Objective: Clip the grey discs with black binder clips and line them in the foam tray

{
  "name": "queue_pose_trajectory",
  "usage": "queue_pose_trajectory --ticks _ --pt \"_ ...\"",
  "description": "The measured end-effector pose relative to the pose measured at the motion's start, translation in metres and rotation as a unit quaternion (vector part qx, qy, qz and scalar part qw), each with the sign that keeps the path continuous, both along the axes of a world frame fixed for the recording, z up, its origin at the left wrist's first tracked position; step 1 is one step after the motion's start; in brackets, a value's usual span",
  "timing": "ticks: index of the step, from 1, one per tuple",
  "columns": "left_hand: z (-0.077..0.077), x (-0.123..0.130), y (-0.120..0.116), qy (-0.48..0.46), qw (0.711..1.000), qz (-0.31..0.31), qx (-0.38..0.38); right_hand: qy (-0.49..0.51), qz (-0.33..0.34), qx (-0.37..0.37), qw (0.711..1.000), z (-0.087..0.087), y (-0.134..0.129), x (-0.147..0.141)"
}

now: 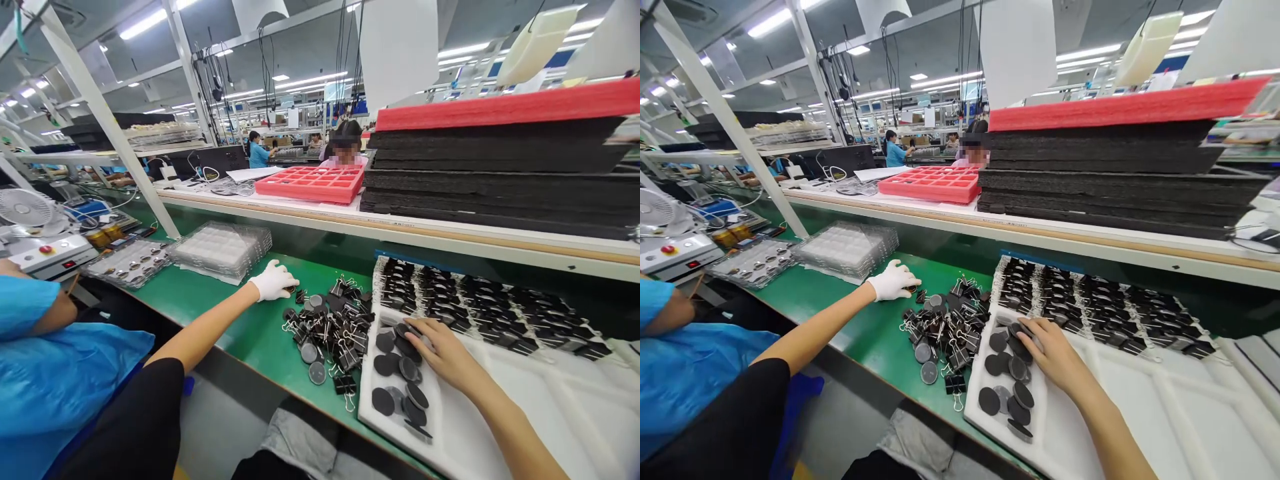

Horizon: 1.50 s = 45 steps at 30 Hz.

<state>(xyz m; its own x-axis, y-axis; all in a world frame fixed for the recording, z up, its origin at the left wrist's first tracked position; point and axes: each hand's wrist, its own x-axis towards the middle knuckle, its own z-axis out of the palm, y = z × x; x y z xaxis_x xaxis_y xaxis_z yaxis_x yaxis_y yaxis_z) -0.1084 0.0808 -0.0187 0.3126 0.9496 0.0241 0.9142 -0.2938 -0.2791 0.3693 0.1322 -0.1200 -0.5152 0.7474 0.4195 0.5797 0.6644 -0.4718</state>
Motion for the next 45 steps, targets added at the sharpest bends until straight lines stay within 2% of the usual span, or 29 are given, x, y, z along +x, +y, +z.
queue_pose_trajectory --ticks 5,11,16,19,21,23,24,26,28,30,31,33,35,38,42,45 --pt "0.005 0.0 0.025 0.03 0.999 -0.02 -0.032 -0.001 -0.005 -0.021 1.0 0.007 -0.004 -0.002" --pt "0.007 0.004 0.028 0.015 0.999 -0.026 -0.035 -0.007 -0.024 -0.019 1.0 0.011 -0.007 -0.004" --pt "0.018 -0.002 0.022 -0.05 0.996 -0.033 -0.063 0.014 -0.044 -0.017 0.999 0.007 -0.003 0.002" --pt "0.032 -0.006 0.023 -0.101 0.99 -0.035 -0.094 0.017 -0.034 -0.014 0.999 0.009 -0.006 0.003" --pt "0.042 0.001 0.028 -0.164 0.983 -0.036 -0.079 0.035 -0.046 -0.008 0.998 0.014 -0.012 0.002" --pt "0.05 0.019 0.036 -0.304 0.95 -0.042 -0.058 0.078 -0.094 -0.01 0.993 0.02 -0.02 -0.001" --pt "0.053 0.033 0.041 -0.396 0.915 -0.046 -0.058 0.108 -0.127 -0.021 0.986 0.025 -0.025 -0.004" --pt "0.055 0.065 0.049 -0.562 0.821 -0.049 -0.089 0.182 -0.179 -0.074 0.964 0.038 -0.032 -0.011" --pt "0.054 0.1 0.055 -0.65 0.748 -0.044 -0.125 0.259 -0.177 -0.16 0.936 0.056 -0.037 -0.022" --pt "0.051 0.129 0.055 -0.682 0.716 -0.033 -0.144 0.329 -0.131 -0.249 0.902 0.077 -0.037 -0.038" --pt "0.05 0.14 0.054 -0.684 0.714 -0.031 -0.151 0.358 -0.104 -0.286 0.883 0.087 -0.036 -0.047" --pt "0.049 0.154 0.049 -0.668 0.727 -0.034 -0.156 0.397 -0.05 -0.343 0.85 0.105 -0.03 -0.067" --pt "0.048 0.16 0.042 -0.645 0.749 -0.045 -0.148 0.412 -0.008 -0.365 0.835 0.118 -0.023 -0.085" --pt "0.05 0.16 0.032 -0.631 0.76 -0.063 -0.139 0.414 0.014 -0.334 0.846 0.127 -0.013 -0.104" --pt "0.057 0.155 0.026 -0.63 0.76 -0.093 -0.13 0.386 0.02 -0.264 0.884 0.126 0.0 -0.121" --pt "0.061 0.148 0.03 -0.586 0.794 -0.104 -0.126 0.388 0.009 -0.228 0.893 0.119 0.009 -0.133"
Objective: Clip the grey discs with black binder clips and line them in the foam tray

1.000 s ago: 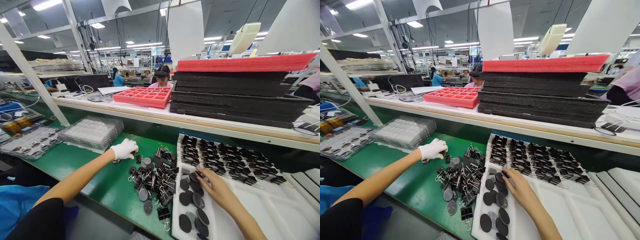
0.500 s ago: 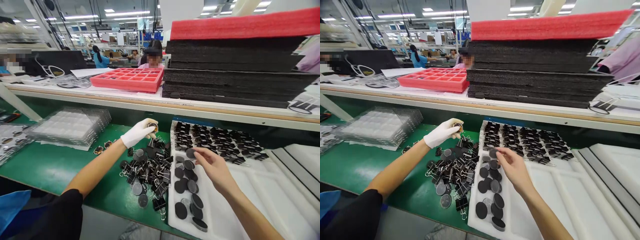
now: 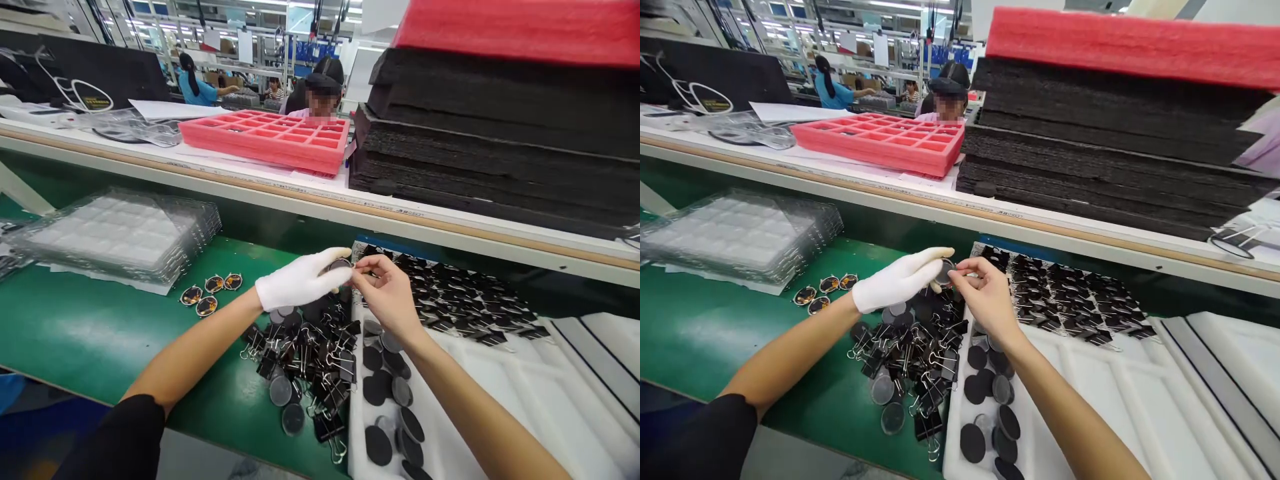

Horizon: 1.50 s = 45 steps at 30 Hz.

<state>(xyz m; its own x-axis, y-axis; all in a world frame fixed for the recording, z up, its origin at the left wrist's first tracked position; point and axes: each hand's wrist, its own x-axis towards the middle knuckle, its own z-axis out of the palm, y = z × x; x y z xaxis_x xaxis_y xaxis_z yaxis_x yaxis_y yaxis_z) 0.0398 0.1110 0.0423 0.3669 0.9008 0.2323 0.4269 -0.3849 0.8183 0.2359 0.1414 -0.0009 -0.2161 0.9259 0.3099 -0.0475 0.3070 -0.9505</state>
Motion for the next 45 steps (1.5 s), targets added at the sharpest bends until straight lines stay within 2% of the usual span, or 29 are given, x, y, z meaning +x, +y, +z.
queue_pose_trajectory --ticks 3,5,9,11,13,15,18,20,21,25,27,30,32,33,35,37,38,40,43,45 --pt "0.0 -0.008 0.008 0.084 0.996 -0.01 0.034 0.016 -0.016 -0.006 1.0 -0.009 0.008 -0.01" --pt "-0.002 -0.012 0.013 0.104 0.993 -0.013 0.049 -0.006 0.011 -0.022 1.0 -0.014 0.011 -0.013" --pt "-0.001 -0.015 0.015 0.089 0.996 -0.017 0.016 -0.035 0.091 -0.03 0.995 -0.018 0.014 -0.012" --pt "0.004 -0.022 0.016 0.096 0.995 -0.026 -0.002 -0.011 0.093 -0.042 0.995 -0.017 0.015 -0.009" --pt "0.009 -0.034 0.018 0.162 0.986 -0.027 -0.004 0.02 0.078 -0.069 0.994 -0.015 0.017 -0.003" --pt "0.013 -0.049 0.021 0.303 0.953 0.004 -0.025 0.05 0.069 -0.103 0.991 -0.013 0.019 0.004" --pt "0.01 -0.063 0.026 0.518 0.841 0.095 -0.123 0.095 0.069 -0.15 0.982 -0.013 0.021 0.014" --pt "0.003 -0.063 0.028 0.582 0.782 0.118 -0.191 0.131 0.07 -0.181 0.972 -0.017 0.021 0.017" --pt "-0.001 -0.062 0.028 0.59 0.771 0.112 -0.212 0.15 0.069 -0.196 0.967 -0.019 0.021 0.018" --pt "-0.012 -0.061 0.023 0.598 0.767 0.074 -0.221 0.226 0.084 -0.242 0.94 -0.024 0.023 0.017" --pt "-0.01 -0.067 0.019 0.609 0.757 0.078 -0.224 0.242 0.098 -0.24 0.935 -0.023 0.024 0.018" --pt "0.003 -0.079 0.013 0.622 0.744 0.117 -0.215 0.247 0.111 -0.221 0.937 -0.019 0.025 0.022" --pt "0.018 -0.083 0.008 0.621 0.751 0.159 -0.159 0.24 0.131 -0.209 0.939 -0.018 0.024 0.024" --pt "0.026 -0.081 0.005 0.61 0.763 0.179 -0.117 0.232 0.146 -0.204 0.94 -0.017 0.022 0.024" --pt "0.037 -0.069 0.0 0.542 0.813 0.212 -0.028 0.215 0.178 -0.194 0.94 -0.015 0.018 0.024" --pt "0.039 -0.046 -0.003 0.417 0.88 0.226 0.042 0.212 0.206 -0.187 0.937 -0.013 0.012 0.022" --pt "0.037 -0.033 -0.003 0.349 0.906 0.229 0.07 0.216 0.217 -0.184 0.934 -0.012 0.01 0.021" --pt "0.027 -0.006 -0.002 0.241 0.938 0.226 0.11 0.229 0.235 -0.177 0.928 -0.009 0.006 0.02" --pt "0.008 0.022 0.001 0.167 0.947 0.227 0.152 0.249 0.235 -0.172 0.924 -0.006 0.004 0.02" --pt "-0.001 0.028 0.002 0.145 0.952 0.219 0.157 0.251 0.229 -0.169 0.925 -0.005 0.005 0.021"
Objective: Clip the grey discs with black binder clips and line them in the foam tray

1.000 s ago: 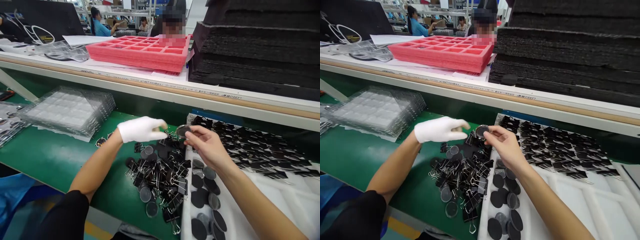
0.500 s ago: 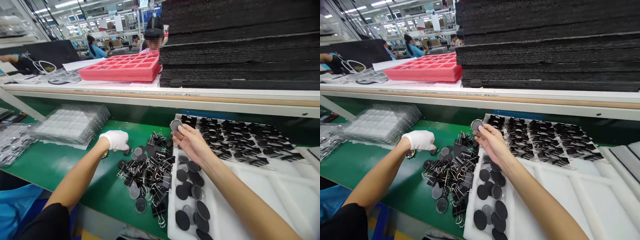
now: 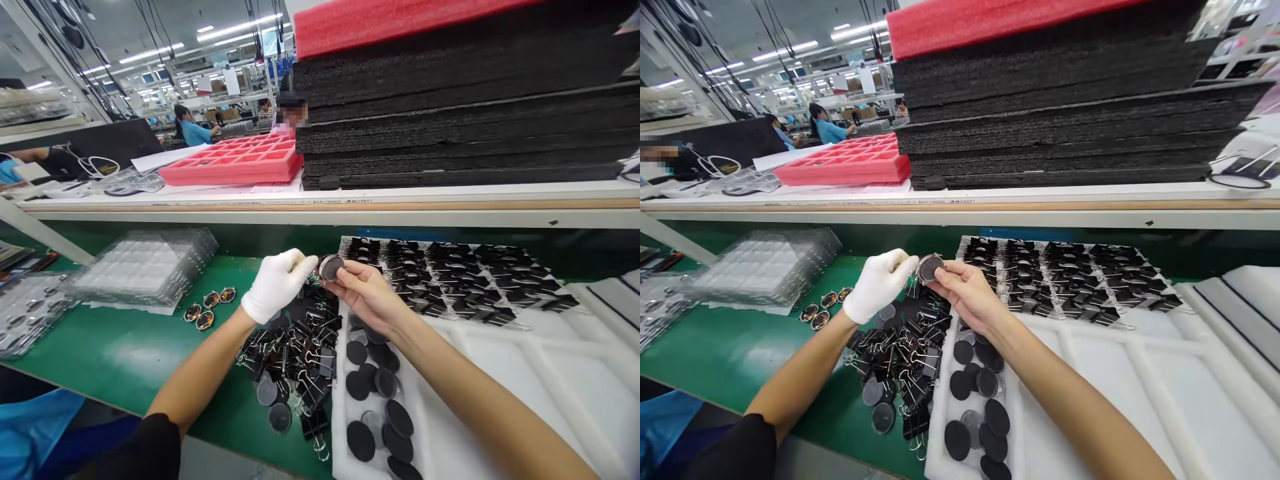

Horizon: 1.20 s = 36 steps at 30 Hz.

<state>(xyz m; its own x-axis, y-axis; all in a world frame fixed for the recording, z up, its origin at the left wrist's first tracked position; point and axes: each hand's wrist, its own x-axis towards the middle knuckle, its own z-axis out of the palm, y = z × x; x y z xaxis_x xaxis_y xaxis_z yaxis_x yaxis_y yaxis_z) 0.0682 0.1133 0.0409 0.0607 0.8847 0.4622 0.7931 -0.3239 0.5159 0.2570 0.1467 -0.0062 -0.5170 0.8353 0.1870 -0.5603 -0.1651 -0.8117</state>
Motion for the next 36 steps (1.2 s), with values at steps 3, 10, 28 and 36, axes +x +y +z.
queue_pose_trajectory --ticks 3,10,28,36 --pt "-0.006 -0.002 -0.002 -0.035 0.996 -0.057 -0.054 -0.012 0.004 0.004 1.0 0.001 0.002 0.003" --pt "-0.007 0.001 -0.009 -0.026 0.98 -0.069 -0.185 -0.041 0.027 0.004 0.999 0.002 0.005 0.011" --pt "-0.001 0.009 -0.02 -0.018 0.981 -0.107 -0.161 -0.092 0.057 0.032 0.994 0.003 0.005 0.02" --pt "-0.007 0.008 -0.019 -0.053 0.987 -0.099 -0.119 -0.024 -0.04 -0.096 0.994 0.013 0.004 0.019"
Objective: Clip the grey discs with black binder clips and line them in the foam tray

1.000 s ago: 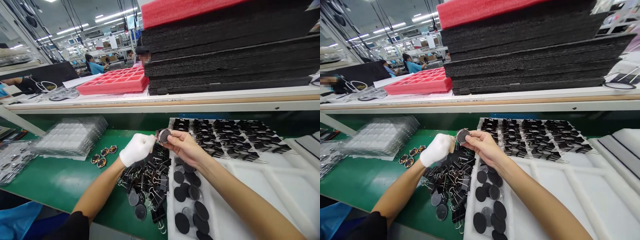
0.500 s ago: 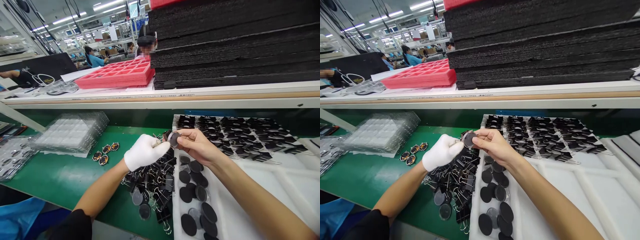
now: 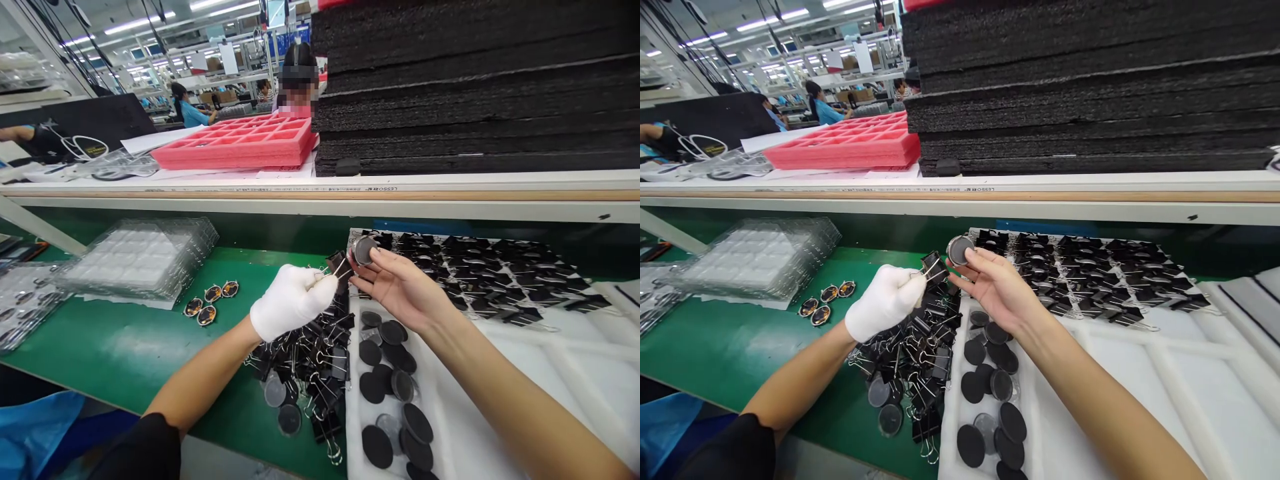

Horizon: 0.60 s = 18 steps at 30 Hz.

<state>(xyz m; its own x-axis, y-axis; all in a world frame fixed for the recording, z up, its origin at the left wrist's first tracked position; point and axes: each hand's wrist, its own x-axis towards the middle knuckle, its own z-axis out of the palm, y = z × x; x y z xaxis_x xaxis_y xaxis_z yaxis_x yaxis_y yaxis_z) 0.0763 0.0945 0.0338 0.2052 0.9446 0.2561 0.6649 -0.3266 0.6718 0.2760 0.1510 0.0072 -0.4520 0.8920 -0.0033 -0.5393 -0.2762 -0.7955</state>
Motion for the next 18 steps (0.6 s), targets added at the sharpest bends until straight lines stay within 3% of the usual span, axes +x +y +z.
queue_pose_trajectory --ticks 6,18 --pt "-0.009 0.005 -0.002 -0.033 0.999 -0.003 -0.004 0.003 -0.02 -0.039 0.999 -0.002 -0.002 -0.004" --pt "-0.015 0.01 -0.002 -0.036 0.999 0.003 0.018 -0.037 -0.046 0.042 0.997 -0.005 -0.004 -0.007"
